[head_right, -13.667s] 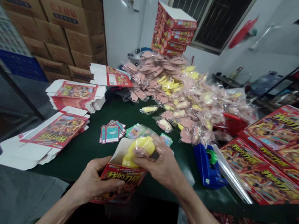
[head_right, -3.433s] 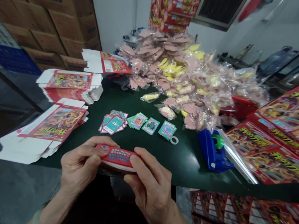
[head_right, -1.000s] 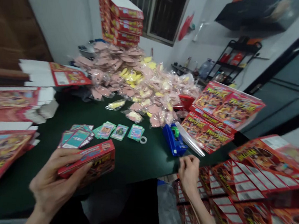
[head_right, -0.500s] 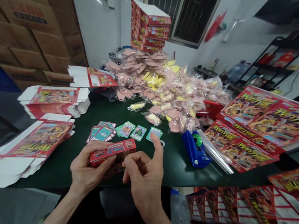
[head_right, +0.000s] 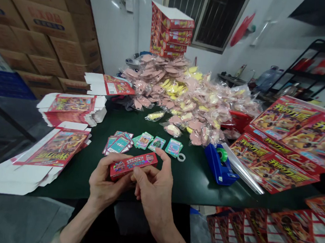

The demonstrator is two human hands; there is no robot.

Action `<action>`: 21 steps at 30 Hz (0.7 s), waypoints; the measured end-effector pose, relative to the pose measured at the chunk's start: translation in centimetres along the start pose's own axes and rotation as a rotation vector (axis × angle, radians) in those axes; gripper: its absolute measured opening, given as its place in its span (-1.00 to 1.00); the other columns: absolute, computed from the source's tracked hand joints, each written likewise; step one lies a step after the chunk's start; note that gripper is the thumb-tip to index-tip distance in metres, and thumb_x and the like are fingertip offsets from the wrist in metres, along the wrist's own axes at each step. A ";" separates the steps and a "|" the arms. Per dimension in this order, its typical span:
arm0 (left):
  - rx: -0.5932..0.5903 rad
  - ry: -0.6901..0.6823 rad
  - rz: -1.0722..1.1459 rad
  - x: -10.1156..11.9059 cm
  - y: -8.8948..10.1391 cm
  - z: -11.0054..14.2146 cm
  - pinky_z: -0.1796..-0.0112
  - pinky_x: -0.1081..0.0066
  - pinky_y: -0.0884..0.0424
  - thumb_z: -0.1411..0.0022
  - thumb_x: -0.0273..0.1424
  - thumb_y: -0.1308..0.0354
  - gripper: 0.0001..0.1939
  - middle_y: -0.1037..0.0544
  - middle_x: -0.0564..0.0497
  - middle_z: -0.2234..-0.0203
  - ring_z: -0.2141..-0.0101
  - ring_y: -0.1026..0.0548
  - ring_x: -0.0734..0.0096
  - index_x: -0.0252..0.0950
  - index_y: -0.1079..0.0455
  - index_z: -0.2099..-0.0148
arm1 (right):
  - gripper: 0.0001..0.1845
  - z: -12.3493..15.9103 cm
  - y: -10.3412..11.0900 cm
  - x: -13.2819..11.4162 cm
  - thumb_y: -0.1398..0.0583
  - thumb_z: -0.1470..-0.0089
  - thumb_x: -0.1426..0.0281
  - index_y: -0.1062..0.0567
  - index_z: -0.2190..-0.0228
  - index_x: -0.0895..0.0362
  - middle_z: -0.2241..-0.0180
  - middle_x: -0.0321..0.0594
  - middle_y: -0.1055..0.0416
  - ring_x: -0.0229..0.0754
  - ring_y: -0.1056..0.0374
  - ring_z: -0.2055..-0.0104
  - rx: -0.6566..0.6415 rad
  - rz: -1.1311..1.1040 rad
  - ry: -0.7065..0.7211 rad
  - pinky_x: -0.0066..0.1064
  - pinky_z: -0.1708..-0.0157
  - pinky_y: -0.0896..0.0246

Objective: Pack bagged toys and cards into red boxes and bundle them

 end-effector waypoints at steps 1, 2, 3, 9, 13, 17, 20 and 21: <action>0.000 -0.007 -0.011 0.0 0.1 0.0 0.37 0.45 -0.44 0.00 -0.51 -0.29 -0.57 -0.49 0.02 0.30 0.35 -0.50 0.42 -0.20 -0.30 0.07 | -0.28 0.0 0.0 0.0 -0.27 0.06 0.29 -0.06 -0.06 0.06 0.61 -0.45 -0.40 -0.41 -0.13 0.75 0.004 0.005 -0.001 -0.62 0.78 -0.02; -0.002 -0.016 -0.025 0.1 0.2 -0.1 0.37 0.44 -0.44 0.00 -0.51 -0.29 -0.57 -0.49 0.02 0.30 0.35 -0.50 0.42 -0.20 -0.30 0.06 | -0.28 0.1 0.1 0.0 -0.27 0.07 0.29 -0.06 -0.06 0.06 0.62 -0.45 -0.40 -0.41 -0.12 0.75 0.008 0.010 -0.002 -0.62 0.78 -0.02; -0.010 -0.032 -0.041 0.2 0.3 -0.2 0.36 0.44 -0.44 0.00 -0.51 -0.29 -0.57 -0.49 0.01 0.30 0.35 -0.50 0.42 -0.20 -0.30 0.06 | -0.28 0.1 0.1 -0.1 -0.27 0.07 0.28 -0.06 -0.06 0.06 0.62 -0.45 -0.40 -0.41 -0.12 0.75 0.014 0.015 -0.005 -0.62 0.78 -0.01; -0.249 -0.249 -0.235 1.1 0.9 -1.5 0.43 0.53 -0.42 -0.10 -0.57 -0.17 -0.64 -0.45 0.01 0.30 0.37 -0.48 0.50 -0.15 -0.36 0.04 | -0.26 0.3 0.0 -0.7 -0.28 0.12 0.25 -0.07 -0.04 0.09 0.66 -0.48 -0.37 -0.42 -0.09 0.75 0.024 0.056 -0.016 -0.62 0.78 0.06; -0.353 -0.261 -0.275 1.3 1.3 -2.0 0.46 0.52 -0.41 -0.11 -0.57 -0.12 -0.62 -0.43 0.00 0.32 0.41 -0.45 0.51 -0.16 -0.37 0.02 | -0.30 0.1 0.1 -0.5 -0.26 0.10 0.30 -0.08 -0.04 0.09 0.63 -0.45 -0.40 -0.38 -0.13 0.71 0.028 0.141 0.014 -0.58 0.73 0.03; -0.337 -0.161 -0.116 1.2 1.3 -2.5 0.40 0.40 -0.44 -0.10 -0.57 -0.06 -0.60 -0.43 -0.04 0.30 0.35 -0.45 0.42 -0.23 -0.35 -0.01 | -0.28 -0.7 1.3 2.3 -0.28 0.09 0.26 -0.12 -0.07 0.06 0.65 -0.48 -0.33 -0.31 -0.20 0.63 0.013 0.316 0.053 -0.50 0.62 -0.10; -0.207 -0.176 -0.096 0.9 0.8 -2.7 0.44 0.43 -0.42 -0.08 -0.53 -0.15 -0.69 -0.42 -0.01 0.38 0.41 -0.43 0.45 -0.26 -0.40 0.08 | -0.41 -1.4 3.3 4.7 -0.29 0.11 0.27 -0.31 0.01 0.04 0.65 -0.46 -0.25 -0.30 -0.17 0.61 -0.020 0.622 0.090 -0.47 0.58 -0.08; -0.158 -0.191 -0.117 0.9 0.6 -2.7 0.47 0.45 -0.40 -0.06 -0.53 -0.19 -0.71 -0.42 0.01 0.41 0.45 -0.42 0.48 -0.26 -0.42 0.12 | -0.44 -1.6 4.0 5.0 -0.30 0.14 0.28 -0.36 0.05 0.03 0.60 -0.42 -0.28 -0.29 -0.18 0.59 -0.010 0.720 0.113 -0.45 0.56 -0.09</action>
Point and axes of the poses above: each hand's wrist, its own z-axis away from the middle knuckle, its own y-axis out of the back of the hand, x = y × z, the point moved 2 cm from there along -z, towards the middle knuckle
